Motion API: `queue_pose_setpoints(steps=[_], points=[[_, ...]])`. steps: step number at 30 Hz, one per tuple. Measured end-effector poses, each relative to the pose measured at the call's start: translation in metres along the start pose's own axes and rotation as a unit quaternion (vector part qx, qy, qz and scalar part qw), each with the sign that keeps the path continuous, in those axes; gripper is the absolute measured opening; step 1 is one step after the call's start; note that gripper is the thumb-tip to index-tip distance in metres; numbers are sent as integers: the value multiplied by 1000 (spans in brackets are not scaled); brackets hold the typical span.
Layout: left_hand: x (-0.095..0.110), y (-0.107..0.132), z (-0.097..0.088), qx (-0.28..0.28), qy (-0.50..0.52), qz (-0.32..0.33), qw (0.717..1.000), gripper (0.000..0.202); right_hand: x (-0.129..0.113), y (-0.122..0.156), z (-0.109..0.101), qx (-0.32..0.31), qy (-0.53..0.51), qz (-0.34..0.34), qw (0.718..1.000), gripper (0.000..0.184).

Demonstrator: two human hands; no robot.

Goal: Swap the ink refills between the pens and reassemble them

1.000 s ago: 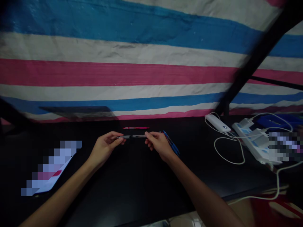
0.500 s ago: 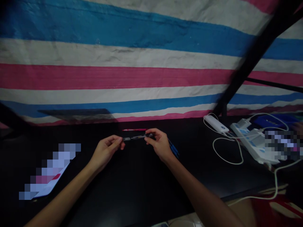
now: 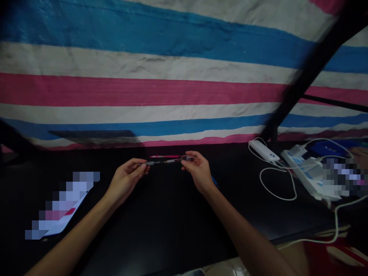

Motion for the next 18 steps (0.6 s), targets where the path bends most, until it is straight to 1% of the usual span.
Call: queue_pose_setpoints(steps=[5,12,18], points=[[4,-1,-3,6,-11,24,1000,22,-2,-3,-5,22,-13,3,1000,41],[5,-2,-5,21,-17,32,999,21,-4,-6,-8,31,-12,-13,999,42],[2,-1,-2,7,-32,33,999,21,0,-2,-4,24,-9,2,1000,43]])
Point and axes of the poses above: each hand's wrist, its own y-axis away from the middle knuckle, its own z-axis out of the palm, x = y × z, the point moved 5 cm from there along -y, towards the middle knuckle, and after that the axes turned 10 degrees about x, right-handed, at the moved point
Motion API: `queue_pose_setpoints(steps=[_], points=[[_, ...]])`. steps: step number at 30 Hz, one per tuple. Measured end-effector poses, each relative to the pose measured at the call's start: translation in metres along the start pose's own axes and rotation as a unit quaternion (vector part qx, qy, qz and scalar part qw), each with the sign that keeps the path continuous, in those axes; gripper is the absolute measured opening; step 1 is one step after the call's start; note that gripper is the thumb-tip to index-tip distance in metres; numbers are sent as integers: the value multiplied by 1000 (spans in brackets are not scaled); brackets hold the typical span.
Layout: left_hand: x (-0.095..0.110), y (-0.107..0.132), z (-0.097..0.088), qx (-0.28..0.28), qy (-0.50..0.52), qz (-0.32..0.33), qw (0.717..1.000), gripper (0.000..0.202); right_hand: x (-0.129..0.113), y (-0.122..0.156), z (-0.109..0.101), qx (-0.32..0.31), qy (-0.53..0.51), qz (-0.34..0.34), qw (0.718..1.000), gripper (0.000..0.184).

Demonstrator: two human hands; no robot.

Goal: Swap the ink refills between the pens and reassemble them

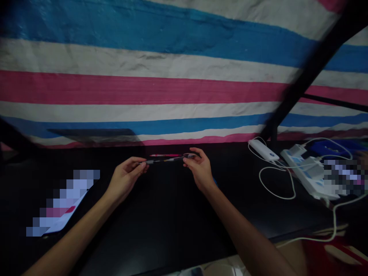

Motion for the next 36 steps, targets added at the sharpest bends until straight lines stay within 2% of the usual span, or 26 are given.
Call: queue_pose_setpoints(steps=[5,9,17,22,25,27,30,33,36], points=[[-2,5,9,-37,-42,7,998,20,7,6,8,-22,14,0,1000,34],[-1,7,11,-40,-79,28,996,18,10,6,8,-26,28,1,999,27],[-1,6,9,-40,-114,54,991,17,8,10,11,-42,50,32,997,26],[3,6,8,-34,-118,70,990,16,11,10,9,-47,143,18,988,21],[4,6,9,-40,-123,73,989,15,14,11,8,-54,223,37,973,41],[4,6,9,-43,-130,77,988,16,14,12,9,-61,256,46,964,48],[3,4,7,-37,-128,79,988,17,3,12,12,-76,221,6,972,30],[2,2,5,-33,-118,76,990,18,-5,13,17,-118,165,-42,978,49],[1,2,5,-33,-118,74,990,18,-5,13,18,-140,178,-73,971,28]])
Point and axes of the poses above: each hand's wrist, its own y-axis away from the middle knuckle, its own z-axis out of the palm, x = y × z, the point moved 5 cm from there along -y, towards the middle knuckle, and after that the axes turned 10 degrees about x, right-handed, at the moved point
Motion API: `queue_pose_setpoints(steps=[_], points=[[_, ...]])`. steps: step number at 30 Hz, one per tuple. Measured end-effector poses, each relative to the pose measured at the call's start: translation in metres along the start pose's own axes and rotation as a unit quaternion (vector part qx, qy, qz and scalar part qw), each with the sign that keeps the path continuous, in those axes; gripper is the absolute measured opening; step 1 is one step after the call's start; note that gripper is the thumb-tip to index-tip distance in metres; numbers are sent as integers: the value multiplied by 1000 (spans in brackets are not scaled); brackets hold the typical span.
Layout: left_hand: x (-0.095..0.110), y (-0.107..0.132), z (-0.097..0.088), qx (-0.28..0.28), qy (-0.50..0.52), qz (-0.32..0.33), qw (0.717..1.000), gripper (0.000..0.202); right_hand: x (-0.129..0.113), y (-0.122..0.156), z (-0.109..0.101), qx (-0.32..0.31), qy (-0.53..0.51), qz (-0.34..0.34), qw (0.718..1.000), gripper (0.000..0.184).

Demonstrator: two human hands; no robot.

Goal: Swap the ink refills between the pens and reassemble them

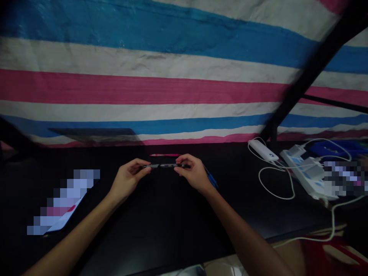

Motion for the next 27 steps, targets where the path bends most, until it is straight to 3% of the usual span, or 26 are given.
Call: queue_pose_setpoints(steps=[6,9,12,13,17,19,21,24,27], points=[[2,2,3,-6,10,-11,1000,19,9,0,-1,23,11,63,998,34],[4,2,2,1,20,-18,1000,19,2,1,0,-7,37,23,999,42],[5,1,1,6,22,-21,1000,19,-1,1,-1,-6,106,-24,994,24],[5,2,1,5,22,-22,999,19,1,1,-1,-7,131,-24,991,14],[5,2,2,-4,16,-23,1000,18,7,2,0,-21,166,11,986,32],[5,2,2,-4,17,-23,1000,18,4,3,0,-8,153,-6,988,23],[5,2,2,1,22,-25,999,18,-2,4,1,0,151,-39,988,30],[6,2,1,3,23,-28,999,19,-2,5,2,-12,180,-42,983,16],[7,2,2,-1,26,-30,999,20,2,5,1,-20,185,-4,982,35]])
Point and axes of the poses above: each hand's wrist, its own y-axis away from the middle knuckle, its own z-axis out of the palm, x = y × z, the point moved 5 cm from there along -y, towards the middle knuckle, and after that the axes turned 10 degrees about x, right-handed, at the moved point
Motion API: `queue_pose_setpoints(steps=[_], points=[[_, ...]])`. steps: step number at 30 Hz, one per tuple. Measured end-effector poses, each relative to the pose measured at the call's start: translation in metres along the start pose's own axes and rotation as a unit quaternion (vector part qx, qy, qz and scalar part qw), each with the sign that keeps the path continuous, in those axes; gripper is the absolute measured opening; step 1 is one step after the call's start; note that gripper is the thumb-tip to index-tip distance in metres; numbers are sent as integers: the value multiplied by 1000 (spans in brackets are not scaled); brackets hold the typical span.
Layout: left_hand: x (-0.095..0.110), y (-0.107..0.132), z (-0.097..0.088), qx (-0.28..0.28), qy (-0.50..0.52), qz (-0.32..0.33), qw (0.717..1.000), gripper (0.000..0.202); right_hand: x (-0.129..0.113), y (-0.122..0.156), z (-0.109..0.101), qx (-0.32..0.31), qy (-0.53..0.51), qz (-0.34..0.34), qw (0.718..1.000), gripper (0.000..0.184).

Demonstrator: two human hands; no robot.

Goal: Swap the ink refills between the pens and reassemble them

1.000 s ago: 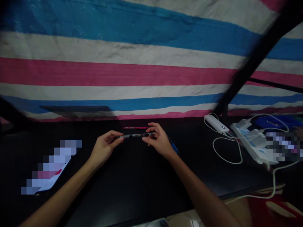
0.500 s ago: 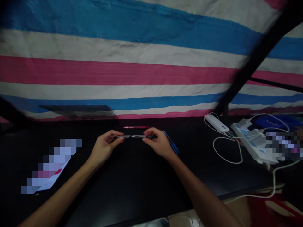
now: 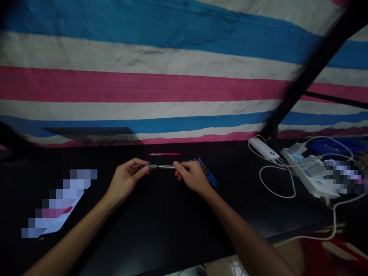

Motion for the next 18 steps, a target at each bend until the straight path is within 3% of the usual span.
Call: queue_pose_setpoints(steps=[2,5,7,10,12,14,16,18], points=[[0,0,0,-2,6,-1,1000,20,-2,0,-2,20,-35,-3,999,22],[-1,0,0,-4,12,-3,1000,19,-7,-1,-7,54,-53,-42,996,30],[-2,0,0,-6,17,-5,1000,18,-6,-1,-7,49,-20,-46,998,15],[-3,1,2,-10,24,-11,1000,18,3,-3,-6,31,27,-8,999,37],[-3,2,3,-12,28,-15,999,17,5,-3,-6,31,25,-4,999,35],[-3,1,3,-7,37,-24,999,17,0,-3,-8,40,3,-33,999,22],[-4,0,1,3,55,-42,998,18,-9,-1,-10,45,-10,-77,996,42],[-6,-1,0,3,84,-70,994,18,-18,2,-10,42,5,-127,991,42]])
Point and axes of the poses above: each hand's wrist, its own y-axis away from the middle knuckle, its own z-axis out of the palm, x = y × z, the point moved 5 cm from there along -y, towards the middle knuckle, and after that the axes turned 10 degrees about x, right-handed, at the moved point
